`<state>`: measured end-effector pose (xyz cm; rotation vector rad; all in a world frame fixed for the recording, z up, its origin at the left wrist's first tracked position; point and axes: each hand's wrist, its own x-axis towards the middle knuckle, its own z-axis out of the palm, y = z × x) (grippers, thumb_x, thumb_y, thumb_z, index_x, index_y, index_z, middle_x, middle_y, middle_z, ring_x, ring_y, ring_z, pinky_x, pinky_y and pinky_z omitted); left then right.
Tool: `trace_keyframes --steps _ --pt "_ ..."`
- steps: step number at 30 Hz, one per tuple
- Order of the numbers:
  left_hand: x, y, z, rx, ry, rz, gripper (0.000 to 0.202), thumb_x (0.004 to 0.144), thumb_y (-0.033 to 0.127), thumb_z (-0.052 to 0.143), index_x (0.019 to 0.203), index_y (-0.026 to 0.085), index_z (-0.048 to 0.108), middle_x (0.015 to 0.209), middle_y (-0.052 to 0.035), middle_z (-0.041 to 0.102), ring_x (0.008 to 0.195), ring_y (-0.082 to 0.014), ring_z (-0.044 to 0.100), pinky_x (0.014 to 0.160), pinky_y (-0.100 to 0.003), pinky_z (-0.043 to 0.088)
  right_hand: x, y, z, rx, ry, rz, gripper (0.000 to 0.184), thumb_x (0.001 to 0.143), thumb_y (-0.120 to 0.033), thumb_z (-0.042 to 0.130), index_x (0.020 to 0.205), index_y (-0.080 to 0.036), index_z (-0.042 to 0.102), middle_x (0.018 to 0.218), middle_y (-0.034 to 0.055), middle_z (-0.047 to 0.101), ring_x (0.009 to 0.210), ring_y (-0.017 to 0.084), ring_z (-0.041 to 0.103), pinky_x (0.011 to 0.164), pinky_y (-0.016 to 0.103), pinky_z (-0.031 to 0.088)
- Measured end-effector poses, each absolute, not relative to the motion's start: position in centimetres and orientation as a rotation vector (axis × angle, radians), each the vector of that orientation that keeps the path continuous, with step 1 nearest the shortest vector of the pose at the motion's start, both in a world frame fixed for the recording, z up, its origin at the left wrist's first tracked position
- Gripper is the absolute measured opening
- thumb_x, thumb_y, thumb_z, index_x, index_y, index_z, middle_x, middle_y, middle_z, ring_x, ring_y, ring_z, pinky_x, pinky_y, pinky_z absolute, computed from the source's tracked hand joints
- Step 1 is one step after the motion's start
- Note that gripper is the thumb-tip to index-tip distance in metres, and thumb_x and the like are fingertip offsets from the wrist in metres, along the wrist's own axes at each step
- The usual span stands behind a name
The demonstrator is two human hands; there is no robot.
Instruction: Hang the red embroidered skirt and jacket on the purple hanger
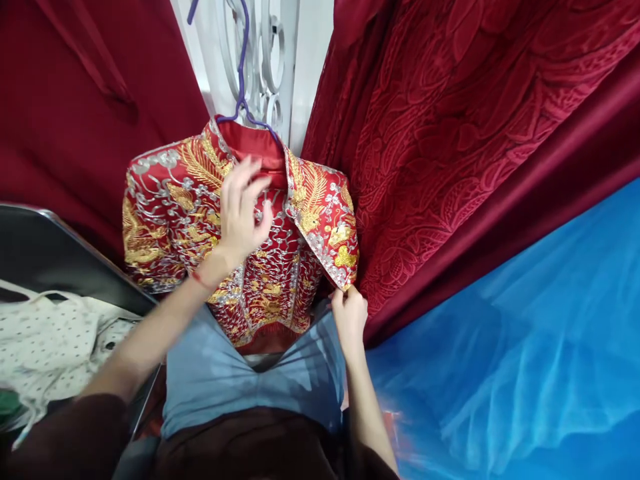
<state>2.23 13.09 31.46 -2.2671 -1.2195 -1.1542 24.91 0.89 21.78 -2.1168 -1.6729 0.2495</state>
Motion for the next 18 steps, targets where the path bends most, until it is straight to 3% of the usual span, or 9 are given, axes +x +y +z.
trace_keyframes --steps 3,6,9,13,18 --pt "2.9 10.0 23.3 -2.400 -1.299 -1.033 0.052 0.094 0.023 0.038 0.145 0.026 0.047 0.152 -0.0096 0.050 0.148 -0.0259 0.036 0.115 -0.055 0.035 24.4 0.8 21.0 -1.860 -1.133 0.510 0.034 0.093 -0.037 0.036 0.098 -0.016 0.063 0.083 0.0146 0.074 0.079 0.027 0.071 0.074 0.036 0.053" --pt "4.0 10.2 18.5 -2.627 -1.246 -0.824 0.056 0.096 0.029 0.035 0.151 0.023 0.043 0.160 -0.0092 0.038 0.152 -0.0246 0.027 0.120 -0.052 0.032 23.3 0.3 20.5 -1.648 -0.952 0.597 0.036 0.093 -0.042 0.034 0.109 -0.017 0.055 0.097 0.0165 0.071 0.090 0.028 0.070 0.078 0.038 0.054" --pt "4.2 13.1 17.5 -2.658 -1.329 -0.781 0.059 0.096 0.034 0.035 0.154 0.020 0.038 0.162 -0.0095 0.032 0.153 -0.0264 0.023 0.122 -0.054 0.027 23.7 -1.1 20.8 -1.691 -0.909 0.499 0.031 0.093 -0.041 0.032 0.103 -0.020 0.052 0.092 0.0132 0.068 0.086 0.026 0.068 0.076 0.038 0.054" --pt "3.4 16.7 18.1 -2.679 -1.377 -0.815 0.057 0.096 0.033 0.036 0.152 0.024 0.041 0.159 -0.0074 0.039 0.152 -0.0257 0.028 0.119 -0.055 0.029 27.3 -4.4 23.5 -1.868 -1.302 0.173 0.020 0.092 -0.039 0.043 0.085 -0.023 0.051 0.089 0.0092 0.063 0.083 0.023 0.062 0.079 0.037 0.051" --pt "3.5 17.3 18.0 -2.692 -1.343 -0.886 0.060 0.095 0.028 0.039 0.155 0.028 0.037 0.159 -0.0050 0.041 0.151 -0.0242 0.030 0.120 -0.055 0.026 30.2 -6.6 26.7 -1.914 -1.495 -0.210 0.017 0.090 -0.035 0.048 0.084 -0.022 0.056 0.091 0.0091 0.062 0.080 0.022 0.060 0.072 0.033 0.049"
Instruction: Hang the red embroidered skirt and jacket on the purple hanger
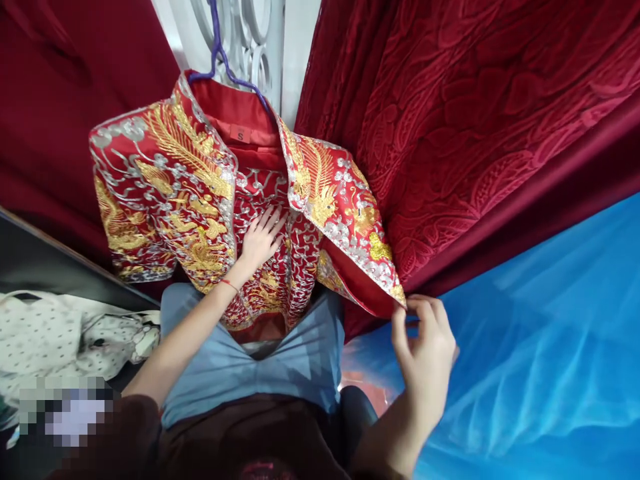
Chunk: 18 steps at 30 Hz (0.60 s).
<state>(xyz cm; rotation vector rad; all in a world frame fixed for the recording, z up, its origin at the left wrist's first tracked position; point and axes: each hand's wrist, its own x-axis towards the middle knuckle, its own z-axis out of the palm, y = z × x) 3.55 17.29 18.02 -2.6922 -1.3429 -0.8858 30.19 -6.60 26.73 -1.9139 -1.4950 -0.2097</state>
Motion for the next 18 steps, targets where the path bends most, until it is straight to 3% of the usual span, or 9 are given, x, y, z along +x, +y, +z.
trace_keyframes --steps 4,6,9,13,18 --pt "4.8 16.1 17.3 -2.612 -1.428 -0.900 0.059 0.097 0.030 0.040 0.154 0.015 0.039 0.162 -0.0107 0.034 0.154 -0.0261 0.022 0.125 -0.051 0.017 27.5 -4.6 24.4 -2.185 -1.220 -0.385 0.023 0.088 -0.036 0.046 0.080 -0.019 0.060 0.077 0.0083 0.063 0.074 0.023 0.061 0.067 0.032 0.044" --pt "5.4 15.4 16.7 -2.577 -1.460 -0.922 0.062 0.097 0.039 0.042 0.153 0.011 0.039 0.163 -0.0134 0.029 0.155 -0.0281 0.018 0.126 -0.052 0.011 25.7 -3.2 22.3 -2.457 -1.144 -0.185 0.030 0.089 -0.043 0.050 0.086 -0.018 0.066 0.075 0.0087 0.066 0.074 0.024 0.064 0.064 0.032 0.043" --pt "6.2 14.9 15.9 -2.540 -1.501 -0.959 0.078 0.093 0.052 0.051 0.155 0.007 0.033 0.165 -0.0155 0.023 0.155 -0.0311 0.014 0.127 -0.055 0.005 23.7 -2.0 20.3 -2.736 -1.253 0.255 0.034 0.093 -0.044 0.050 0.102 -0.019 0.071 0.086 0.0125 0.072 0.080 0.026 0.069 0.066 0.032 0.044" --pt "6.4 15.7 15.4 -2.539 -1.546 -0.951 0.081 0.087 0.039 0.062 0.156 0.008 0.032 0.165 -0.0152 0.020 0.156 -0.0328 0.009 0.126 -0.057 0.006 22.6 -2.6 19.5 -2.804 -1.555 0.456 0.036 0.094 -0.034 0.051 0.123 -0.020 0.066 0.100 0.0155 0.074 0.090 0.028 0.072 0.072 0.034 0.048" --pt "5.2 15.5 15.5 -2.624 -1.405 -1.112 0.059 0.095 0.024 0.049 0.152 0.014 0.039 0.164 -0.0133 0.028 0.155 -0.0278 0.014 0.126 -0.055 0.013 20.2 -4.0 17.5 -2.600 -1.847 0.367 0.031 0.097 -0.031 0.047 0.116 -0.016 0.066 0.095 0.0143 0.075 0.086 0.025 0.074 0.069 0.030 0.048"
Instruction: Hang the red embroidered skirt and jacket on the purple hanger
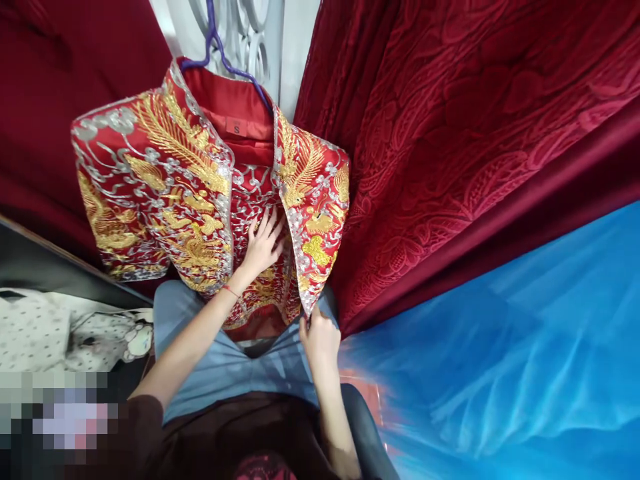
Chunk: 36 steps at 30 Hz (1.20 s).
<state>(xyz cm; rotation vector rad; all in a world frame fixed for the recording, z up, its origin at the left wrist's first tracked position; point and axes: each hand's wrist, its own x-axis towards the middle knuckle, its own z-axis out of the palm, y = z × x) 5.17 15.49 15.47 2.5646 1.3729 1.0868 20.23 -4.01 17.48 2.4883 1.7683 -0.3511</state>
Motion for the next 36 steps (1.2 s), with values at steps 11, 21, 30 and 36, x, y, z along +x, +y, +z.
trace_keyframes --steps 11,21,30,36 --pt "1.5 15.2 15.6 2.395 0.984 1.151 0.051 0.102 0.034 0.043 0.152 0.025 0.040 0.162 -0.0101 0.033 0.153 -0.0231 0.024 0.124 -0.049 0.022 11.2 7.0 13.9 2.297 2.276 -0.351 0.031 0.102 -0.027 0.033 0.114 -0.013 0.058 0.098 0.0140 0.074 0.092 0.023 0.073 0.075 0.028 0.049" --pt "0.7 13.1 16.1 1.857 0.896 1.296 0.033 0.091 0.046 0.062 0.075 0.017 0.070 0.076 -0.0029 0.070 0.074 -0.0169 0.064 0.074 -0.030 0.053 17.2 7.8 22.9 1.430 2.714 -0.862 0.024 0.093 -0.038 0.059 0.091 -0.016 0.068 0.080 0.0055 0.072 0.072 0.018 0.067 0.069 0.028 0.050" --pt "-0.9 10.4 15.8 2.155 1.201 1.684 0.016 0.094 0.031 0.061 0.092 0.020 0.073 0.111 -0.0083 0.072 0.104 -0.0208 0.066 0.095 -0.038 0.049 26.2 11.1 34.6 2.269 3.411 0.334 0.048 0.102 -0.054 0.033 0.119 -0.020 0.063 0.123 0.0139 0.064 0.117 0.025 0.060 0.102 0.043 0.046" --pt "-2.0 12.6 16.0 2.156 1.363 1.653 0.026 0.098 0.038 0.053 0.104 0.019 0.071 0.145 -0.0124 0.055 0.135 -0.0245 0.053 0.114 -0.043 0.042 28.2 11.1 30.0 2.491 3.238 -0.306 0.064 0.100 -0.065 0.021 0.099 -0.019 0.065 0.092 0.0060 0.067 0.088 0.018 0.062 0.083 0.033 0.051"
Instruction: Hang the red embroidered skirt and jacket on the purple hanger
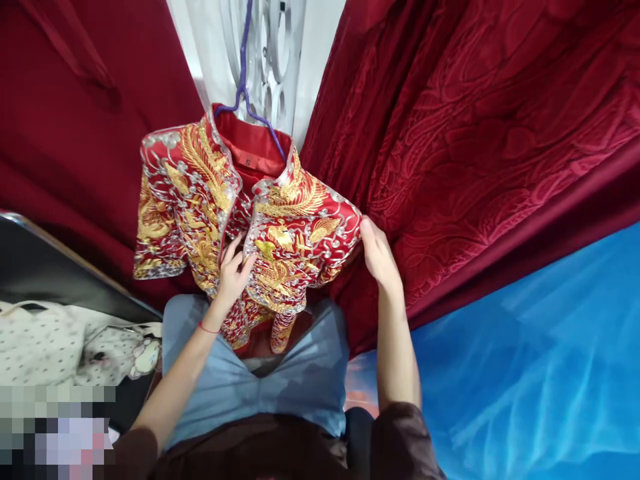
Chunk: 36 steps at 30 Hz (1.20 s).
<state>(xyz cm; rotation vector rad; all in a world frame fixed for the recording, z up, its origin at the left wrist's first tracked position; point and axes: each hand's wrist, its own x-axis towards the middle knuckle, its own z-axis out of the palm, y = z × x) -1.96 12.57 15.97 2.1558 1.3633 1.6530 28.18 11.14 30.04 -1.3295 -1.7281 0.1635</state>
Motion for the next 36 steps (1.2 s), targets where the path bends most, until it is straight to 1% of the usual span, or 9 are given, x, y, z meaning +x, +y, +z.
trace_keyframes --steps 4,8,13,18,23,29,32,34,36 --pt "-2.1 14.3 16.2 2.110 1.336 1.641 0.031 0.100 0.041 0.048 0.109 0.019 0.069 0.141 -0.0127 0.059 0.131 -0.0233 0.056 0.112 -0.039 0.044 26.9 8.9 31.1 -1.308 -1.500 -0.065 0.052 0.096 -0.064 0.043 0.073 -0.019 0.057 0.064 -0.0023 0.051 0.059 0.012 0.047 0.060 0.026 0.042" --pt "-2.3 14.6 15.9 1.955 1.324 1.672 0.034 0.101 0.043 0.044 0.109 0.019 0.066 0.112 -0.0128 0.070 0.109 -0.0221 0.066 0.099 -0.035 0.050 24.1 7.0 32.8 -1.341 -1.308 -0.461 0.039 0.096 -0.052 0.052 0.075 -0.020 0.059 0.063 -0.0018 0.050 0.056 0.012 0.044 0.058 0.027 0.038" --pt "-1.9 14.7 14.8 1.665 1.361 1.596 0.038 0.098 0.051 0.045 0.096 0.018 0.063 0.085 -0.0070 0.068 0.080 -0.0177 0.065 0.079 -0.028 0.052 22.4 6.0 31.7 -1.382 -1.277 -0.552 0.039 0.096 -0.052 0.049 0.074 -0.022 0.058 0.062 -0.0006 0.049 0.054 0.013 0.045 0.055 0.029 0.037" --pt "-1.7 16.0 14.0 1.490 1.302 1.702 0.039 0.096 0.055 0.047 0.093 0.018 0.060 0.085 -0.0047 0.064 0.081 -0.0161 0.061 0.078 -0.025 0.049 21.5 4.9 29.8 -1.256 -1.306 -0.573 0.034 0.091 -0.050 0.059 0.073 -0.022 0.055 0.061 -0.0012 0.047 0.052 0.013 0.042 0.054 0.029 0.036" --pt "-2.1 16.1 12.6 1.368 1.361 1.702 0.037 0.093 0.054 0.052 0.083 0.018 0.057 0.077 -0.0009 0.057 0.073 -0.0142 0.054 0.075 -0.026 0.047 21.9 3.9 28.4 -1.408 -1.451 -0.243 0.035 0.085 -0.051 0.067 0.076 -0.021 0.052 0.064 -0.0046 0.047 0.053 0.010 0.041 0.053 0.025 0.035" --pt "-0.9 15.4 12.2 1.443 1.368 1.670 0.033 0.094 0.047 0.053 0.075 0.020 0.054 0.080 -0.0015 0.057 0.080 -0.0142 0.054 0.082 -0.026 0.046 23.8 4.3 27.0 -1.528 -1.495 -0.309 0.038 0.097 -0.042 0.052 0.066 -0.021 0.046 0.061 -0.0033 0.045 0.055 0.011 0.043 0.059 0.026 0.037" --pt "-0.9 13.7 13.1 1.572 1.406 1.536 0.033 0.094 0.048 0.054 0.076 0.020 0.055 0.084 -0.0039 0.062 0.082 -0.0164 0.060 0.081 -0.028 0.049 24.2 5.8 27.1 -1.582 -1.384 -0.480 0.031 0.099 -0.040 0.045 0.080 -0.019 0.057 0.072 0.0037 0.056 0.063 0.017 0.053 0.064 0.030 0.042" --pt "-1.4 11.5 14.0 1.681 1.435 1.356 0.031 0.091 0.051 0.059 0.085 0.020 0.059 0.087 -0.0065 0.068 0.083 -0.0199 0.065 0.079 -0.032 0.052 23.8 6.3 28.0 -1.575 -1.353 -0.579 0.031 0.098 -0.041 0.044 0.106 -0.016 0.061 0.094 0.0131 0.063 0.084 0.025 0.061 0.075 0.038 0.047" --pt "-2.0 8.9 15.6 1.817 1.394 1.173 0.032 0.086 0.052 0.067 0.094 0.021 0.062 0.090 -0.0076 0.072 0.081 -0.0228 0.069 0.074 -0.034 0.055 22.9 6.4 29.5 -1.517 -1.408 -0.652 0.042 0.098 -0.043 0.045 0.127 -0.015 0.054 0.117 0.0202 0.061 0.109 0.033 0.058 0.090 0.048 0.046"
